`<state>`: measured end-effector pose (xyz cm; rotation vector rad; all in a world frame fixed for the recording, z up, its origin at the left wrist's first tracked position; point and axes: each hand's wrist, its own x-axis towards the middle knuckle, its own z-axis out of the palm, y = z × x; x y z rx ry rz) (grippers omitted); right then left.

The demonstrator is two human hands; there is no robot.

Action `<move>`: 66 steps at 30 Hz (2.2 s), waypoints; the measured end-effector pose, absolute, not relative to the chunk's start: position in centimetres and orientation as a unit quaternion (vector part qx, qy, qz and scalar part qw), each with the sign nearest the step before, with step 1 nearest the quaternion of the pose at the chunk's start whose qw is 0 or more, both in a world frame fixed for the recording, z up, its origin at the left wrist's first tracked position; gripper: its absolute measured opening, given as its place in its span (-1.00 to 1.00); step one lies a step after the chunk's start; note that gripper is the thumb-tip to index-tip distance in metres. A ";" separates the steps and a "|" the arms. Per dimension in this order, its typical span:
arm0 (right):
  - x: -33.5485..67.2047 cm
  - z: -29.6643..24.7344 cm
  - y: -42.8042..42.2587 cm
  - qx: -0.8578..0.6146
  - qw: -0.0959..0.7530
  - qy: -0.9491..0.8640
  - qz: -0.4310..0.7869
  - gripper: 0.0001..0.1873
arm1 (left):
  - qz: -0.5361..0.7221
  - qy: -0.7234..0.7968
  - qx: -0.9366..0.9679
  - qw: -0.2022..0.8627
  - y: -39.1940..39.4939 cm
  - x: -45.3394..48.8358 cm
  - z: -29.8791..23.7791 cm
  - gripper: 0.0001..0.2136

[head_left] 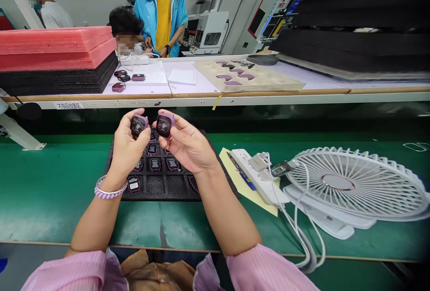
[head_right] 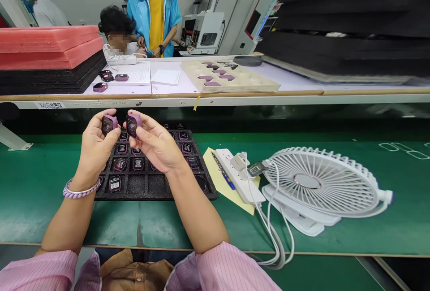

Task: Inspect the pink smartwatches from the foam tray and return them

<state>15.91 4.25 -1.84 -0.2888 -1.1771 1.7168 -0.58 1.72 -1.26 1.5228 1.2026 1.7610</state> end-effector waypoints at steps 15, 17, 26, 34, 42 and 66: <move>15.9 -1.8 4.2 -0.094 0.479 -0.494 0.719 -0.42 | 0.654 0.405 0.572 0.284 1.9 -0.4 -1.8 -0.54; 15.8 -1.9 4.2 -0.098 0.480 -0.496 0.717 -0.41 | 0.652 0.410 0.572 0.281 2.0 -0.5 -1.9 -0.55; 15.9 -1.9 4.2 -0.104 0.478 -0.507 0.710 -0.41 | 0.658 0.410 0.563 0.286 1.8 -0.3 -1.8 -0.56; 16.0 -1.9 4.3 -0.090 0.474 -0.499 0.720 -0.44 | 0.656 0.403 0.555 0.313 1.6 -0.3 -1.5 -0.54; 15.9 -1.9 4.3 -0.077 0.478 -0.495 0.721 -0.46 | 0.662 0.400 0.541 0.329 1.8 -0.2 -1.4 -0.52; 16.4 -2.1 5.2 -0.127 0.475 -0.491 0.720 -0.45 | 0.645 0.434 0.487 0.397 2.1 -0.6 -1.2 -0.42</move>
